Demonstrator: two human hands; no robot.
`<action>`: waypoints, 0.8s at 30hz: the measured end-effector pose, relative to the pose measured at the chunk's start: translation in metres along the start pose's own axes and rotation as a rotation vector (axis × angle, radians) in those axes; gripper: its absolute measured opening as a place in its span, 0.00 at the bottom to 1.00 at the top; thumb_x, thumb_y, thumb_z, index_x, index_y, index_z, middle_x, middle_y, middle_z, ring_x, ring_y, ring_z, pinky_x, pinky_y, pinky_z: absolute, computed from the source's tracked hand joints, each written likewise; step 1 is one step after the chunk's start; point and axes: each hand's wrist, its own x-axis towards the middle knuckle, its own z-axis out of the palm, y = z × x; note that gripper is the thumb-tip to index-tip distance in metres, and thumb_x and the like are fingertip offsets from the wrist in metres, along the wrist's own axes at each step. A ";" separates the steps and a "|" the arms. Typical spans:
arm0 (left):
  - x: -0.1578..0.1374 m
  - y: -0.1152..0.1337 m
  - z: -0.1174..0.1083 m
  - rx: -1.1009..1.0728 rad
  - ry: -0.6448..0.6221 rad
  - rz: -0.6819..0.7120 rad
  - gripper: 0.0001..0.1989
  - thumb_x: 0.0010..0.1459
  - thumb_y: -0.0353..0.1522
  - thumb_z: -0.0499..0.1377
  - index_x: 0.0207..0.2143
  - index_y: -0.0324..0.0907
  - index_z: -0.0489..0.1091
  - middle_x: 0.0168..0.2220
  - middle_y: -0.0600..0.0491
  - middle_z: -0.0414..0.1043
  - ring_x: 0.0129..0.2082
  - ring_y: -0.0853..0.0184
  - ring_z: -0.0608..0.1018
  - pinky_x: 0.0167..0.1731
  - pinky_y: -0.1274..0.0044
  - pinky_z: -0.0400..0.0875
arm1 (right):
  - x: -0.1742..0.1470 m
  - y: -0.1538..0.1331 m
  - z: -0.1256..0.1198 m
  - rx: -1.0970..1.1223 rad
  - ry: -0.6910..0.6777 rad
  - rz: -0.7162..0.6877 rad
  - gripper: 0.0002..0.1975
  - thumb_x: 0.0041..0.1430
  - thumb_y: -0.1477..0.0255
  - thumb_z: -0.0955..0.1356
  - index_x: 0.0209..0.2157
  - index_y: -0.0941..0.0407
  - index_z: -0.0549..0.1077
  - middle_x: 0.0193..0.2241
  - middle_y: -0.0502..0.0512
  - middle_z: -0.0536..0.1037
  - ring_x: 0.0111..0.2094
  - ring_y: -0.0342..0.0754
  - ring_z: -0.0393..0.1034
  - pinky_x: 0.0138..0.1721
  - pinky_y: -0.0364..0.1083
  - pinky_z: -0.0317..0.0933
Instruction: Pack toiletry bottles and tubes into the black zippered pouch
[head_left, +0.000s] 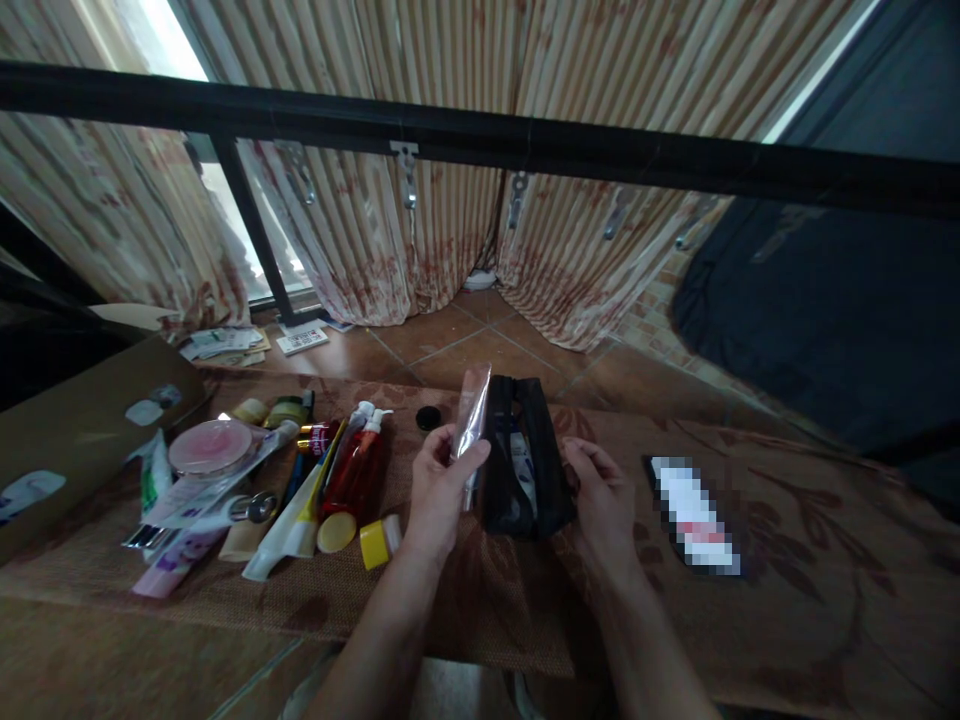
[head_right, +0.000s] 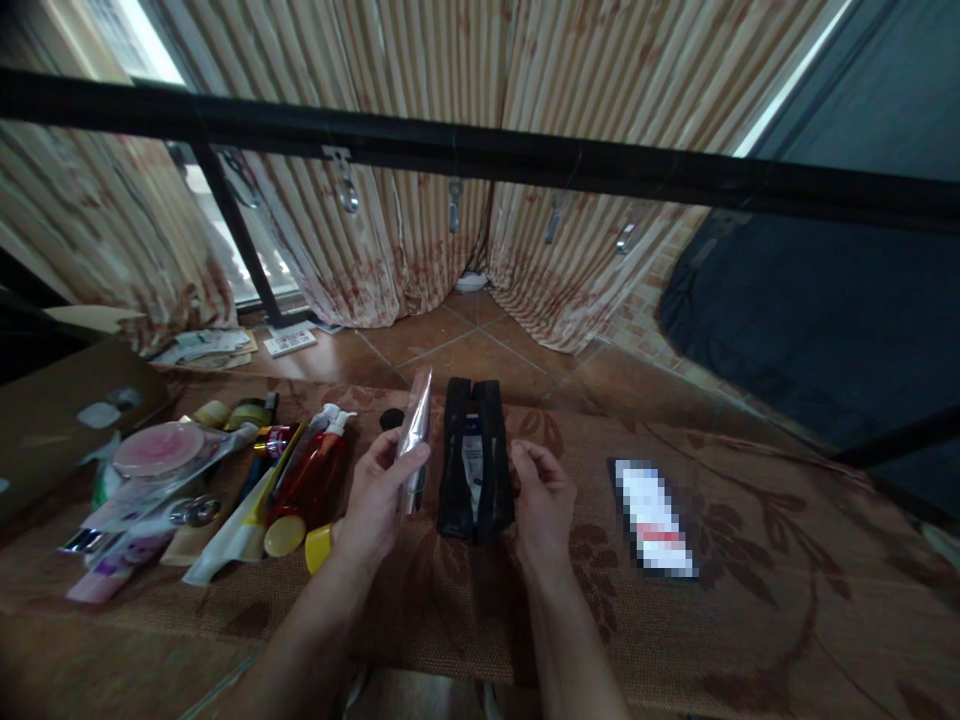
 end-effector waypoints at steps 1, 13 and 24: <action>0.000 0.000 0.000 0.071 0.014 0.050 0.19 0.42 0.34 0.70 0.37 0.39 0.72 0.30 0.57 0.73 0.28 0.72 0.73 0.31 0.81 0.66 | 0.000 0.000 0.000 0.005 0.000 0.002 0.15 0.42 0.62 0.76 0.29 0.57 0.77 0.20 0.45 0.72 0.20 0.39 0.60 0.22 0.40 0.54; 0.000 -0.012 -0.010 0.717 0.167 0.483 0.17 0.52 0.37 0.64 0.44 0.43 0.71 0.38 0.51 0.72 0.37 0.64 0.75 0.40 0.73 0.69 | -0.002 -0.002 0.003 0.031 0.014 0.005 0.13 0.41 0.63 0.76 0.28 0.57 0.77 0.21 0.46 0.73 0.21 0.39 0.62 0.23 0.40 0.56; -0.001 -0.014 -0.012 0.773 0.162 0.495 0.10 0.55 0.36 0.61 0.38 0.43 0.70 0.31 0.55 0.70 0.31 0.67 0.73 0.34 0.76 0.66 | -0.002 -0.004 0.002 0.000 0.010 -0.004 0.13 0.42 0.63 0.75 0.28 0.57 0.77 0.18 0.44 0.70 0.20 0.38 0.58 0.21 0.39 0.52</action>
